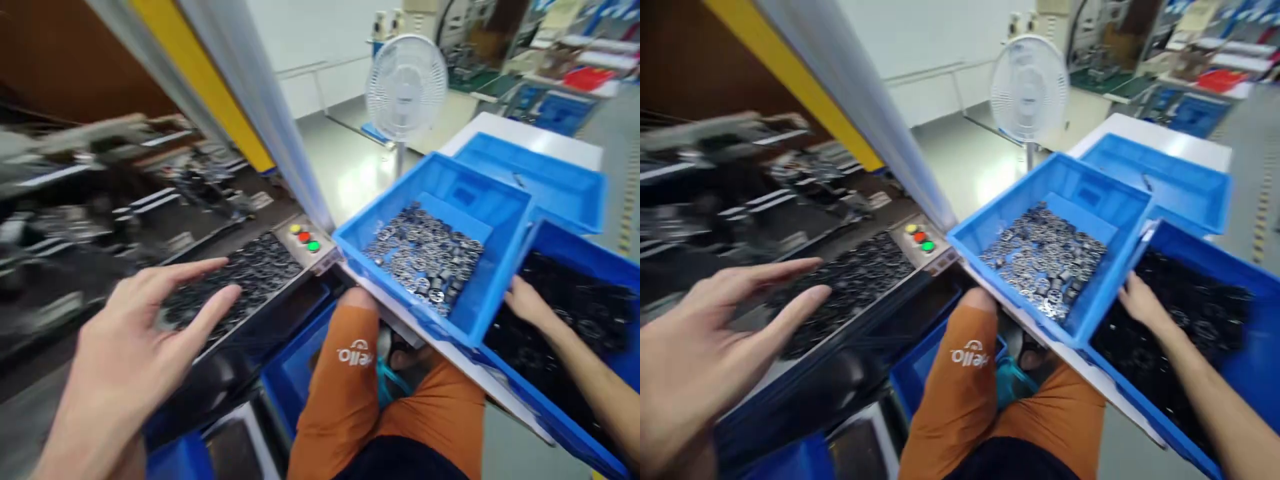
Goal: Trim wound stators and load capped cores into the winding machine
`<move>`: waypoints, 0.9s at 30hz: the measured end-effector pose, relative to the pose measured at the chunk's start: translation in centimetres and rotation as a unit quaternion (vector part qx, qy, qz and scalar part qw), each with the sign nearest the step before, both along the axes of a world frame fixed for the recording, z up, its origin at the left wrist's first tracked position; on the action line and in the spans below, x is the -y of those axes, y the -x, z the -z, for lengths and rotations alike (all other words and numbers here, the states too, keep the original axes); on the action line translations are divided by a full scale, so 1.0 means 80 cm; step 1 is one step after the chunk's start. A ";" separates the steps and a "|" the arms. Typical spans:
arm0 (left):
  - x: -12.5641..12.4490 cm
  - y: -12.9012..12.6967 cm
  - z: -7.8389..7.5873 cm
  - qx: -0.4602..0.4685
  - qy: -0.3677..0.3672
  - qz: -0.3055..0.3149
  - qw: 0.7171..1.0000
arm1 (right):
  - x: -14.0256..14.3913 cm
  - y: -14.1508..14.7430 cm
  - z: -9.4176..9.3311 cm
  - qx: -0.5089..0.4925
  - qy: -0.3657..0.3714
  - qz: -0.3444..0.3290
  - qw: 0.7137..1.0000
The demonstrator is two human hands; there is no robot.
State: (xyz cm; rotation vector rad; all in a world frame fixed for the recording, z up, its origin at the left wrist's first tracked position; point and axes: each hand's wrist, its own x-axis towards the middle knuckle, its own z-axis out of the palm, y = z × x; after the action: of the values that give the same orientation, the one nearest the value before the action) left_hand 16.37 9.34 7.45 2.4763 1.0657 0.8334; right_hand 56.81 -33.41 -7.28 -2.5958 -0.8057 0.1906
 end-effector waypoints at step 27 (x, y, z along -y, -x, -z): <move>0.266 -0.595 0.182 -0.329 0.009 0.563 0.758 | 0.065 -0.034 0.006 -0.264 0.026 0.023 0.964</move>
State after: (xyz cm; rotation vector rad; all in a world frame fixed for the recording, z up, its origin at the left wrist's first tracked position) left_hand 64.00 -11.92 -7.10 2.7305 -0.4260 -0.4470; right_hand 59.51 -38.60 -7.72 -2.4259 -0.5450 0.8560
